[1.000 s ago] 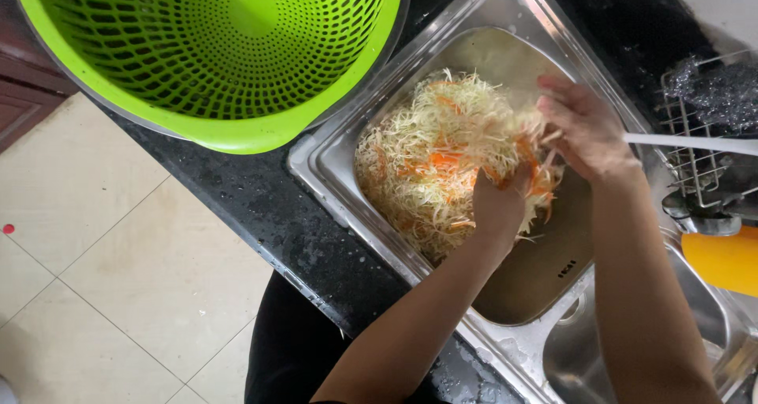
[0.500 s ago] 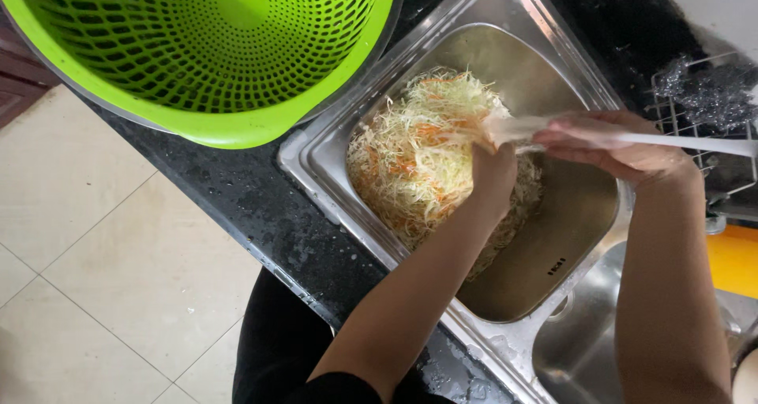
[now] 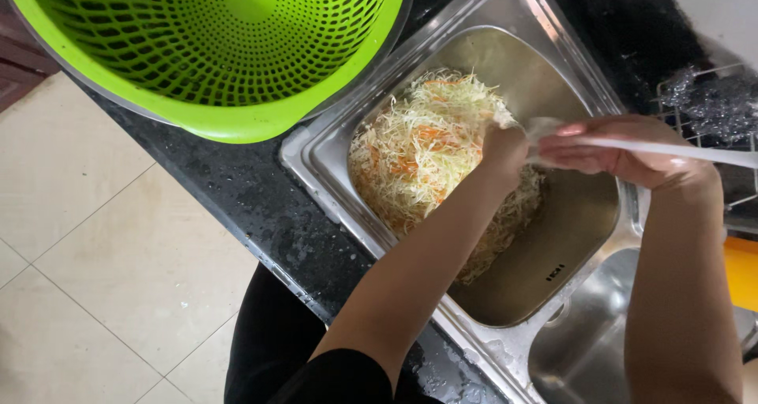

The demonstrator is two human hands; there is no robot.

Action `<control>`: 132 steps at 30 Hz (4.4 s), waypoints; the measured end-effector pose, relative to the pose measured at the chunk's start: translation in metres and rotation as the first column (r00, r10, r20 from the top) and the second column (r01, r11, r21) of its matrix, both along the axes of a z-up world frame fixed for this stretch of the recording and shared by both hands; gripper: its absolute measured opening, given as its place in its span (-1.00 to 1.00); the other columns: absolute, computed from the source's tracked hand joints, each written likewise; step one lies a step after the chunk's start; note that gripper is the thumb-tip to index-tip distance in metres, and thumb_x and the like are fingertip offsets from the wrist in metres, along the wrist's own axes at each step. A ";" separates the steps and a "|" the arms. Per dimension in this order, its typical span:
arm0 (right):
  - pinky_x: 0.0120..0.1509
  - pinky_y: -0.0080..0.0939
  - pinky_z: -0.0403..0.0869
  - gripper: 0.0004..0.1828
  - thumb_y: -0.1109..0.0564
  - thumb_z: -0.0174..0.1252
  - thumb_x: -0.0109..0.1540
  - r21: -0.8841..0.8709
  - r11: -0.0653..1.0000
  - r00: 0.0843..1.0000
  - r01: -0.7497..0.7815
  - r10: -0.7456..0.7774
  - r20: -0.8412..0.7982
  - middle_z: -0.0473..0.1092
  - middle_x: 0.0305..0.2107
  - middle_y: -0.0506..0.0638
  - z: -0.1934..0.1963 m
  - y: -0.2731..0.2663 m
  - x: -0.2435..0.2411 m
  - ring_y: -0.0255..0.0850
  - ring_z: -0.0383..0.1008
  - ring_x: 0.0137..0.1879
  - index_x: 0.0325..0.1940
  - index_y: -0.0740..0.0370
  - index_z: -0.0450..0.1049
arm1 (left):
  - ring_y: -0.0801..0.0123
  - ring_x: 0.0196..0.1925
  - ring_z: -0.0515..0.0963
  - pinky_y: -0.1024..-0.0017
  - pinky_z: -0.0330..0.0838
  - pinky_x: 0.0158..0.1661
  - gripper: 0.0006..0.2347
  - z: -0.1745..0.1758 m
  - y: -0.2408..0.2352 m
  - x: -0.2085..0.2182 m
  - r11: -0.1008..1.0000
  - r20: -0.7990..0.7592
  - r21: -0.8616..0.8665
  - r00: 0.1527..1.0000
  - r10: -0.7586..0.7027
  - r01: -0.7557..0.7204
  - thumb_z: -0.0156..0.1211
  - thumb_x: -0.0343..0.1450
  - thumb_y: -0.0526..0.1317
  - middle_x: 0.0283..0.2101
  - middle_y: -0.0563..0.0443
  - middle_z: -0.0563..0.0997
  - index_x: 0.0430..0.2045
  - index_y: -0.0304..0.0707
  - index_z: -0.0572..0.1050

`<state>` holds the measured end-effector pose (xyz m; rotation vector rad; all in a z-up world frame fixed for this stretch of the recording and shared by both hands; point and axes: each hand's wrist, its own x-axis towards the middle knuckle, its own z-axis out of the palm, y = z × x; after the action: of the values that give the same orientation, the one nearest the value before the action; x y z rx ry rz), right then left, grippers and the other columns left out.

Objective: The person washes a white bowl and a cup under running water, then places them on a drying rack. They organize spoons and chopsticks into a utensil holder. Finally, they rinse shredded cabbage and carrots in a green colander under the tap.

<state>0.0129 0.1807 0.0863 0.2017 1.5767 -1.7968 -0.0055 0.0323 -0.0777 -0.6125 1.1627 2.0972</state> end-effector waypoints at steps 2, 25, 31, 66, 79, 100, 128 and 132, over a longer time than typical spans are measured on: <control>0.44 0.18 0.38 -0.59 0.07 0.10 0.36 -0.107 0.994 0.998 -0.012 0.006 -0.059 0.42 0.19 0.39 -0.017 0.007 0.000 0.18 0.46 0.29 0.17 0.41 0.53 | 0.16 -0.19 0.70 0.20 0.63 -0.19 -0.43 -0.031 0.007 0.002 0.988 -0.248 -0.135 0.968 0.037 -0.072 -0.01 0.34 -0.40 -0.08 -0.31 0.64 0.36 -0.41 0.25; 0.33 0.23 0.42 -0.29 -0.29 0.13 0.18 0.127 0.754 0.722 0.644 -0.655 0.225 0.39 0.20 0.07 -0.165 -0.137 0.049 -0.01 0.41 0.30 0.35 0.01 0.32 | -0.05 0.36 0.30 0.06 0.28 0.27 -0.24 -0.089 -0.112 0.037 0.939 0.167 -0.293 0.977 -0.135 0.180 0.08 0.44 0.25 0.39 -0.29 0.21 0.41 -0.23 0.01; 0.10 0.02 0.55 -0.46 -0.10 0.29 0.27 0.371 0.872 0.924 0.318 -0.199 -0.325 0.54 -0.03 0.25 -0.043 -0.125 0.009 0.03 0.55 0.05 0.21 0.31 0.54 | 0.10 0.21 0.43 0.17 0.40 0.13 -0.39 -0.009 -0.052 0.107 0.968 0.450 0.123 0.882 0.144 -0.220 -0.02 0.49 0.19 0.27 -0.18 0.36 0.34 -0.24 0.15; 0.32 0.17 0.43 -0.28 -0.37 -0.04 0.26 0.145 0.514 0.435 0.845 -0.820 0.372 0.40 0.20 -0.02 -0.298 -0.144 0.095 -0.04 0.41 0.30 0.38 0.05 0.35 | -0.03 0.57 0.02 0.04 -0.07 0.48 -0.14 -0.096 -0.151 -0.054 0.374 -0.061 -0.867 0.674 -0.736 0.330 0.26 0.28 0.33 0.52 -0.16 0.07 0.43 -0.06 0.12; 0.08 0.04 0.56 -0.55 0.04 0.17 0.33 0.129 0.817 0.809 0.562 -0.511 -0.291 0.46 -0.01 0.09 -0.184 -0.048 0.055 -0.07 0.50 0.03 0.25 0.29 0.39 | -0.06 0.07 0.35 0.03 0.24 0.02 -0.42 -0.037 -0.081 0.086 0.998 0.250 -0.054 0.967 0.046 -0.034 0.21 0.43 0.05 0.11 -0.33 0.30 0.24 -0.29 0.19; -0.26 -0.20 0.21 -0.37 -0.02 0.29 0.37 0.404 0.724 0.826 0.559 -0.447 -0.342 0.43 -0.24 -0.04 -0.084 -0.056 0.023 -0.25 0.26 -0.28 0.52 0.10 0.38 | -0.16 0.25 0.43 -0.12 0.39 0.30 -0.46 0.003 -0.031 0.105 0.279 -0.657 -0.674 0.384 -0.648 -0.684 0.21 0.46 -0.11 0.18 -0.43 0.39 0.25 -0.40 0.15; 0.09 -0.15 0.48 -0.18 -0.22 0.37 0.21 0.851 0.454 0.963 0.262 -0.063 -0.263 0.46 0.03 0.11 -0.024 -0.123 -0.015 -0.24 0.48 -0.01 0.45 0.11 0.28 | 0.19 0.16 0.45 0.19 0.36 0.08 -0.44 0.033 -0.045 0.121 0.980 0.425 0.126 0.901 0.089 -0.156 -0.01 0.43 0.01 0.24 -0.17 0.42 0.32 -0.26 0.19; 0.09 -0.13 0.53 -0.36 -0.06 0.29 0.32 0.890 0.438 0.983 0.124 0.069 -0.171 0.53 -0.02 0.13 -0.002 -0.132 -0.026 -0.19 0.54 0.02 0.45 0.10 0.34 | 0.19 0.22 0.43 0.17 0.33 0.14 -0.47 0.049 -0.047 0.128 0.997 0.422 0.042 0.906 0.043 -0.067 -0.08 0.44 0.00 0.28 -0.16 0.40 0.32 -0.24 0.22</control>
<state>-0.0126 0.0488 0.0843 0.5724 2.5696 -0.7758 0.1227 -0.0146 -0.0289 -1.0230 0.8448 1.9045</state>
